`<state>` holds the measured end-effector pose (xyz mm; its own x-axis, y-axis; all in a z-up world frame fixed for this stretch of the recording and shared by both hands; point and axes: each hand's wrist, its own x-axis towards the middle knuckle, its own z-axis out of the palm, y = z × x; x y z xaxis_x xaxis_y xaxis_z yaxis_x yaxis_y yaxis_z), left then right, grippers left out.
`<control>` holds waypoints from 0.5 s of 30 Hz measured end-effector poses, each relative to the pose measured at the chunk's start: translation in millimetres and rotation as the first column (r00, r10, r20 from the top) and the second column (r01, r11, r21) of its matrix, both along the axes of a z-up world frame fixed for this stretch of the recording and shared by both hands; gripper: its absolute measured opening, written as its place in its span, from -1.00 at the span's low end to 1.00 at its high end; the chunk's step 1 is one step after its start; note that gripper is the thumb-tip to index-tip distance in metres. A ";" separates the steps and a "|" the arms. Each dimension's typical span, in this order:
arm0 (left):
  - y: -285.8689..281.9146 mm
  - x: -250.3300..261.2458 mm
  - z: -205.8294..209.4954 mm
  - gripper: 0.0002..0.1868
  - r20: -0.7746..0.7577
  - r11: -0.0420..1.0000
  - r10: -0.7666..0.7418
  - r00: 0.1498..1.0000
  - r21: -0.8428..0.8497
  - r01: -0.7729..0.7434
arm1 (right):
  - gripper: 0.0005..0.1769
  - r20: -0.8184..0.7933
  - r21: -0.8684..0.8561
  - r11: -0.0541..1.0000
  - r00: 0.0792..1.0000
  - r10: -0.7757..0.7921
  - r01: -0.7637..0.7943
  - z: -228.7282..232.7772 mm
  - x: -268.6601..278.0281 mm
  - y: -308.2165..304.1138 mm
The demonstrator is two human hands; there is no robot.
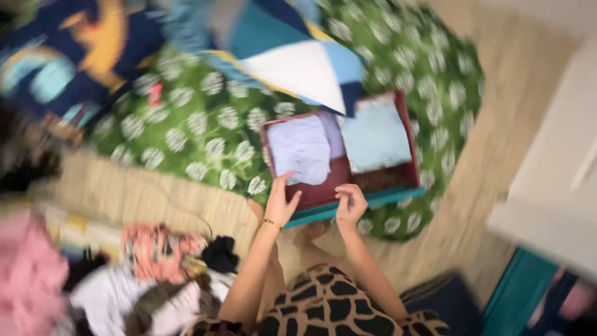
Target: The person folds a light blue garment, a purple garment, and a pink garment one at a time on a bed and places each one into a storage drawer.
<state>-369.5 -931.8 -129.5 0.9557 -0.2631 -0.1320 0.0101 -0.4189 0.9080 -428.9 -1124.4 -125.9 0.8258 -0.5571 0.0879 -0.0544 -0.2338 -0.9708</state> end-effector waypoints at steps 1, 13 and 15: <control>6.1 -9.6 33.6 -0.35 0.023 0.997 0.081 0.996 0.001 -0.081 | -0.83 0.037 0.111 0.994 0.999 -0.001 -0.003 14.5 0.6 6.4; 125.4 -157.1 212.1 -0.44 0.088 0.806 0.587 0.805 -0.157 -0.570 | -0.84 0.219 0.083 0.546 0.549 0.806 -0.834 152.0 2.3 173.8; 151.0 -172.2 217.4 -0.43 0.159 0.799 0.601 0.784 -0.078 -0.597 | -0.84 0.209 0.150 0.405 0.429 0.879 -0.902 169.6 -2.1 211.1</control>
<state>-541.7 -780.9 88.0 0.9287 0.3683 0.0424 0.1000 -0.3589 0.9280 -431.0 -913.3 43.7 0.8612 0.4776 0.1738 0.1416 0.1030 -0.9846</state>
